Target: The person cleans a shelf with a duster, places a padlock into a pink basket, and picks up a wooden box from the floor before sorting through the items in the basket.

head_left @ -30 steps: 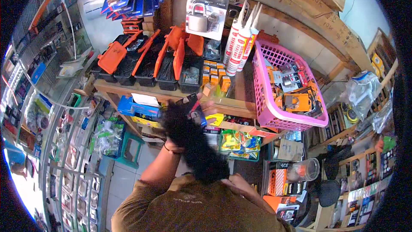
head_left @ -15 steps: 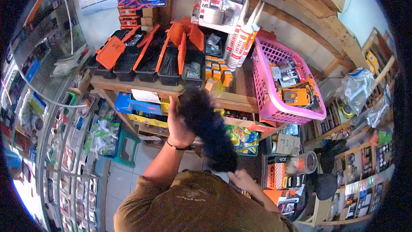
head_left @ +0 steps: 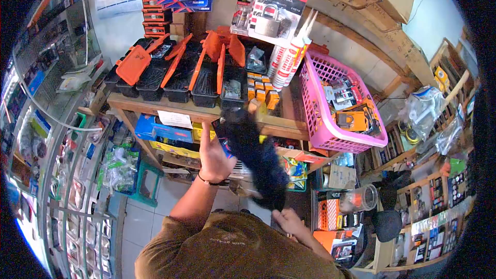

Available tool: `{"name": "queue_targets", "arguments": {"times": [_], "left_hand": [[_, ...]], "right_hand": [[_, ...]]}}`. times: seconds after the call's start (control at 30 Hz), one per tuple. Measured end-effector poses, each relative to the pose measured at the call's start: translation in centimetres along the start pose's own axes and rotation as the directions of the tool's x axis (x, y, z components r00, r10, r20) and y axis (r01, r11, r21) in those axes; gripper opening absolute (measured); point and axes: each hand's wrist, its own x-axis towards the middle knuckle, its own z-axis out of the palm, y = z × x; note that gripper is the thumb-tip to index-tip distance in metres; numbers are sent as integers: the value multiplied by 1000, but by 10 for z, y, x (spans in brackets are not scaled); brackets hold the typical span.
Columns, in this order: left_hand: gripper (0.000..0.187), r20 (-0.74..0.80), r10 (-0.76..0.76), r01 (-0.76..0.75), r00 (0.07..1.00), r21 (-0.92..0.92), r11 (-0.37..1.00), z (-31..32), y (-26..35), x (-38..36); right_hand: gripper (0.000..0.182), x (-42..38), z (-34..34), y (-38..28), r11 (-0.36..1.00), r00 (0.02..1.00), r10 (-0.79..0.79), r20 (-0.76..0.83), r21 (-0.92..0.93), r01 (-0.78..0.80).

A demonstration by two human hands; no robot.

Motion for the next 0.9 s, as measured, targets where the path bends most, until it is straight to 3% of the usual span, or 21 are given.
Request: {"name": "queue_targets", "arguments": {"times": [0.03, 0.07, 0.1, 0.17, 0.2, 0.23, 0.3, 0.33, 0.37, 0.4, 0.47, 0.5, 0.57, 0.6, 0.63, 0.7, 0.73, 0.77, 0.83, 0.87, 0.9], "left_hand": [[76, 95, -26, 23, 995, 34, 999, -10, 1, 1], [77, 134, -48, 23, 990, 182, 983, -27, 5, 6], [76, 306, -56, 6, 950, 160, 987, -32, 8, 15], [76, 151, -62, 42, 987, 132, 990, -11, 11, -6], [77, -42, 69, -70, 997, -8, 998, 9, 5, -2], [78, -111, 32, -32, 993, 9, 999, -6, 6, -4], [76, 126, -55, 55, 991, 3, 998, -16, 9, -5], [77, 138, -38, 21, 990, 119, 993, -37, 11, 3], [77, 140, -36, 20, 990, 119, 993, -33, 11, 2], [76, 58, 2, -6, 998, 63, 998, -23, 11, 0], [74, -117, 64, -70, 991, -44, 997, -4, 12, -8], [71, -57, 59, -65, 997, -108, 992, -1, 13, -11], [71, 38, -7, 4, 999, 82, 997, -12, 14, -10], [74, 121, -10, -7, 993, 134, 991, -23, 16, -5], [77, 251, 5, -31, 968, 100, 995, -58, 12, 5], [77, 146, 14, -37, 989, 161, 986, -11, 20, -13], [77, -111, 97, -100, 989, -19, 995, -1, 15, -10], [77, -83, 51, -54, 995, -24, 998, -3, 16, -12], [78, -5, 27, -26, 1000, 73, 997, -13, 19, -12], [83, 108, 4, -25, 994, 192, 981, -15, 25, -9], [85, 280, -7, -40, 960, 162, 986, -14, 28, 1]], "right_hand": [[51, -1, 0, -10, 992, 992, -103, 71, -71, 108], [51, 2, 6, 8, 956, 957, -267, 116, -96, 278], [51, 2, 7, 17, 955, 956, -269, 118, -96, 280], [51, 5, 6, 24, 999, 999, 34, 4, -14, -34], [49, 9, 4, 13, 990, 996, 84, -24, 114, -80], [49, 9, 2, 6, 990, 996, 83, -19, 111, -81], [48, 7, 1, -2, 995, 978, -66, 198, -60, 80], [48, 8, 6, 18, 973, 956, -126, 266, -155, 172], [48, 8, 6, 18, 972, 955, -127, 267, -157, 173], [48, 8, 6, 16, 995, 988, -42, 147, -85, 55], [46, 12, 6, 12, 975, 993, 119, -6, 188, -116], [46, 12, 4, 5, 976, 993, 119, -3, 186, -117], [45, 8, -2, -13, 996, 977, 33, 211, -86, -15], [48, 8, 1, -17, 980, 969, -185, 164, -40, 194], [48, 8, 2, -11, 980, 969, -186, 163, -40, 195], [49, 10, 2, 8, 982, 988, 117, 97, -156, -101], [50, 13, 0, -6, 972, 968, 228, 101, 27, -232], [50, 13, 1, -5, 973, 968, 228, 104, 24, -231], [54, 14, 4, -3, 980, 977, -81, 198, -163, 114], [54, 13, 5, -12, 988, 964, -121, 236, -70, 141], [54, 12, 4, -15, 987, 963, -125, 238, -72, 145]]}}
